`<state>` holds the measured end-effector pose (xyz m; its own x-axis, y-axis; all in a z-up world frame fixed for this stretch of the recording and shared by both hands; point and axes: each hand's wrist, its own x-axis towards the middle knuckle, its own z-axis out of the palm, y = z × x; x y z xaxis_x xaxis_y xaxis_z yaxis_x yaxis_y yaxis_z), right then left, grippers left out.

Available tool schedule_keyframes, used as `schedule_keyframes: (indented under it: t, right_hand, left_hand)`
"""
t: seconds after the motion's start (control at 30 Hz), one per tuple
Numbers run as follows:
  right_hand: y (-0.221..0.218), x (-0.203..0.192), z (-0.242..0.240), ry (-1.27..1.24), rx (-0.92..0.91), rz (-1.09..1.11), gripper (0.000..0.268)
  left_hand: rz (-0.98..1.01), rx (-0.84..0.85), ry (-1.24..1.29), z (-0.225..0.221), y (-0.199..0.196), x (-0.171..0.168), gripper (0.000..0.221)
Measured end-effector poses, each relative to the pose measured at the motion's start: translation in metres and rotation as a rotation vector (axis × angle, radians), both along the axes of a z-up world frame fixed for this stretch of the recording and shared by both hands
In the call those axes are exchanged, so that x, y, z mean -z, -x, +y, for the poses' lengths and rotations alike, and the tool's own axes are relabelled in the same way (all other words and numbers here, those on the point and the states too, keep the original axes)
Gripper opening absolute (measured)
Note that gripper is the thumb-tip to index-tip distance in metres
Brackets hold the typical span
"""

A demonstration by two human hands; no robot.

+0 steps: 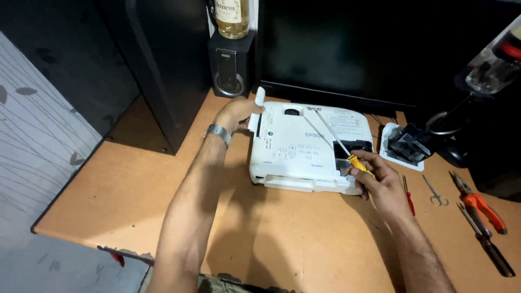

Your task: Disassembling and performing maintenance on an Epson projector using a screwdriver.

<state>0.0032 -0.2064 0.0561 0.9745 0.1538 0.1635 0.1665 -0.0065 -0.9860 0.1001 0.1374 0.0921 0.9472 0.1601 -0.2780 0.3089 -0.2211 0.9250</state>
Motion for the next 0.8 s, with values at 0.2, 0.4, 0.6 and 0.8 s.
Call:
schedule_keyframes:
  t: [0.2,0.4,0.6,0.8]
  right_hand:
    - [0.007,-0.008,-0.005,-0.085,-0.032,0.05,0.06]
    - [0.003,-0.025,-0.001,-0.001,0.023,0.165,0.065]
    - [0.001,-0.059,0.031,0.234,0.11,0.083,0.045]
    - [-0.012,-0.089,0.071,0.108,0.106,0.034,0.018]
  left_hand:
    - [-0.163,-0.179,-0.333,0.042,0.006,0.03,0.021]
    - [-0.202,-0.287,-0.43,0.066,-0.001,0.111,0.025]
    - [-0.22,-0.323,-0.518,0.059,0.006,0.122,0.022]
    - [-0.328,-0.295,-0.755,0.056,0.009,0.127,0.019]
